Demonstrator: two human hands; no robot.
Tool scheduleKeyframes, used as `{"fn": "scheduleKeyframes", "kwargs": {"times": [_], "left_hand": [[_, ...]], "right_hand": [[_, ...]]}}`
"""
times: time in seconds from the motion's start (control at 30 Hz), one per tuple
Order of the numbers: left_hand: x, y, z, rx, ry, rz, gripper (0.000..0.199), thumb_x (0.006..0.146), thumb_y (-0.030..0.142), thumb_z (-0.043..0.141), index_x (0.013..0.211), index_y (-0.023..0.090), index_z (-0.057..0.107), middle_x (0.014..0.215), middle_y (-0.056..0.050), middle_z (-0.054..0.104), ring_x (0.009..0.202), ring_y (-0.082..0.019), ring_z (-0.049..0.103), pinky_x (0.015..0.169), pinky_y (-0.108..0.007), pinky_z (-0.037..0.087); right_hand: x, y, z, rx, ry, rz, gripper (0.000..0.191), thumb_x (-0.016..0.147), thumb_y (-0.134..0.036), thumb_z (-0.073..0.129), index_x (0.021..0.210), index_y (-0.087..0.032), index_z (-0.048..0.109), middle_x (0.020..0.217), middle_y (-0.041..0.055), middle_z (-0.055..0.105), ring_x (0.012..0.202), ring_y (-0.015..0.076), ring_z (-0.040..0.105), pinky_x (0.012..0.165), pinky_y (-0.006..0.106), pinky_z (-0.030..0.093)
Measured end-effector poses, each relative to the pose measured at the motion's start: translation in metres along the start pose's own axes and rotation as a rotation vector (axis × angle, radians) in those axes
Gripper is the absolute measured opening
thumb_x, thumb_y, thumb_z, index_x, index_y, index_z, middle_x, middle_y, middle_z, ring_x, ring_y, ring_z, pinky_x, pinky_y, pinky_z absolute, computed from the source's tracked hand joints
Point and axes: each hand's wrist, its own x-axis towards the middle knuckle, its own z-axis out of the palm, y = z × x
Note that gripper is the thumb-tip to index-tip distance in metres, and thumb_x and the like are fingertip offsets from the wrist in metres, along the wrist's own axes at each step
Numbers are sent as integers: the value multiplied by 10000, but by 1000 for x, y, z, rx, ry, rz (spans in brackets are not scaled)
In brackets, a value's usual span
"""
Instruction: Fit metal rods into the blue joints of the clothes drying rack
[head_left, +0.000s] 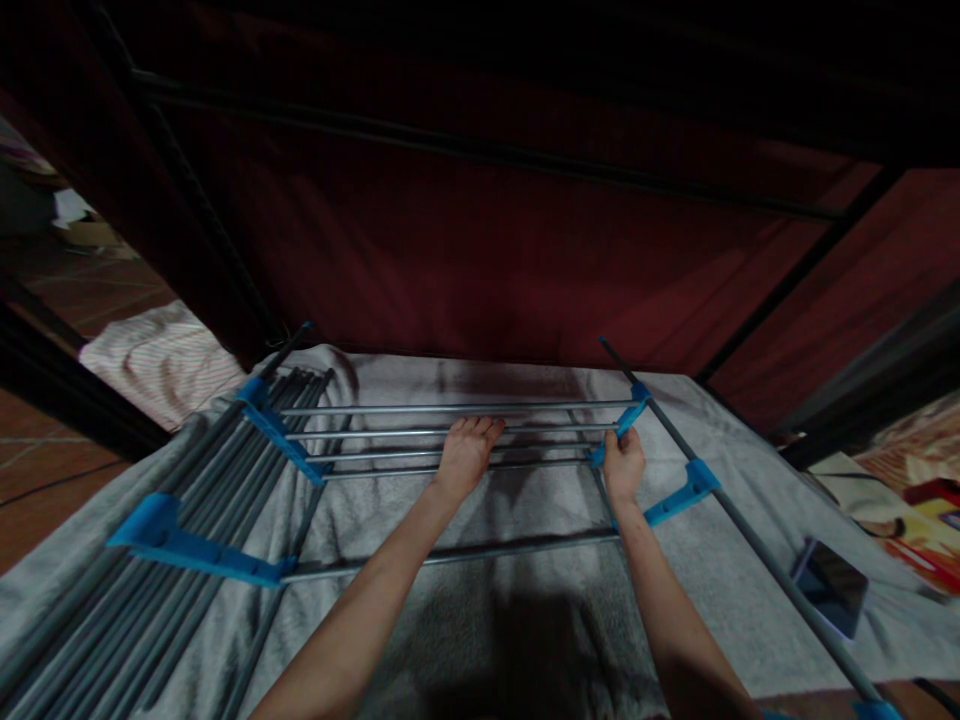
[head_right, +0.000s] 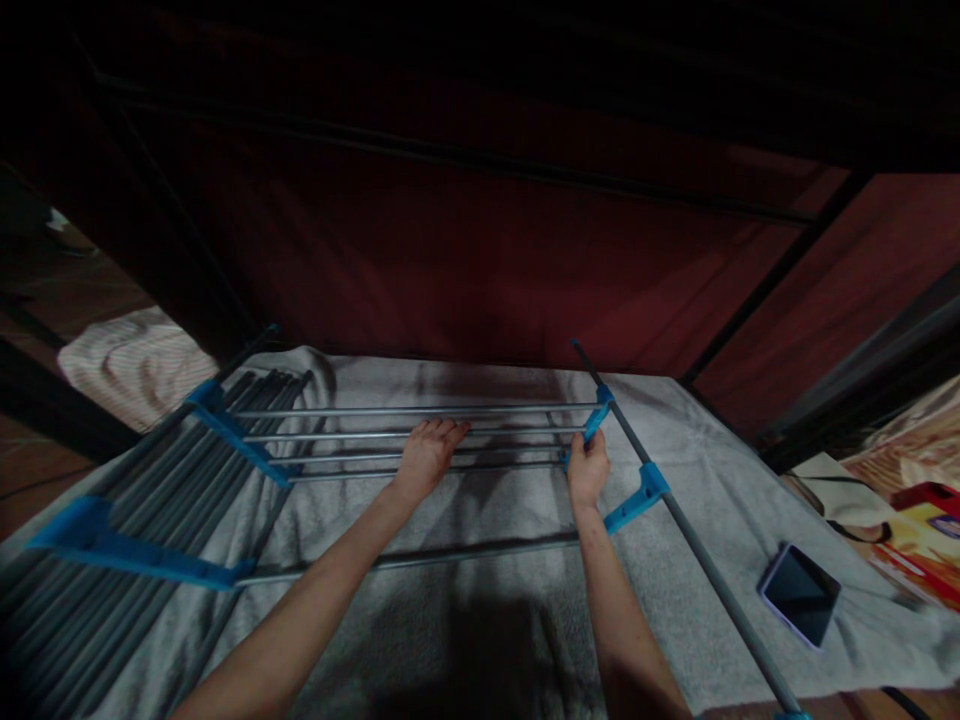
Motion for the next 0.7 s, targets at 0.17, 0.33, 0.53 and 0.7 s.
{"fn": "scheduleKeyframes", "kwargs": {"times": [0.17,0.33,0.53,0.7], "left_hand": [[-1,-2,-1,-15,11,11,434,925,38,515,1297,230,631,1035,-76,689,985,-236,626,872,-389,451],[-1,-2,-4,9,8,24,440,933,52,526,1322,230,626,1061,-72,701,979,-236,632,864,-387,457],[1,-1,-7,19,-5,25,412,942,63,520,1299,228,643,1045,-70,708,980,-239,636,872,-382,456],[2,-1,-9,14,-21,29,401,933,46,511,1261,226,653,1054,-64,709,967,-233,640,860,-375,459]], "right_hand": [[0,-1,0,1,-3,-15,293,852,-535,513,859,-245,550,730,2,586,687,200,503,702,327,372],[0,-1,0,-4,-6,-22,282,846,-533,510,838,-252,536,684,-17,551,666,194,492,689,321,371],[-1,-2,-1,-21,-16,-27,260,842,-511,499,825,-256,543,649,-31,522,637,186,472,650,309,355],[-3,-4,-3,-41,-7,-27,230,830,-477,510,832,-251,557,638,-35,518,603,181,460,628,309,332]]}}
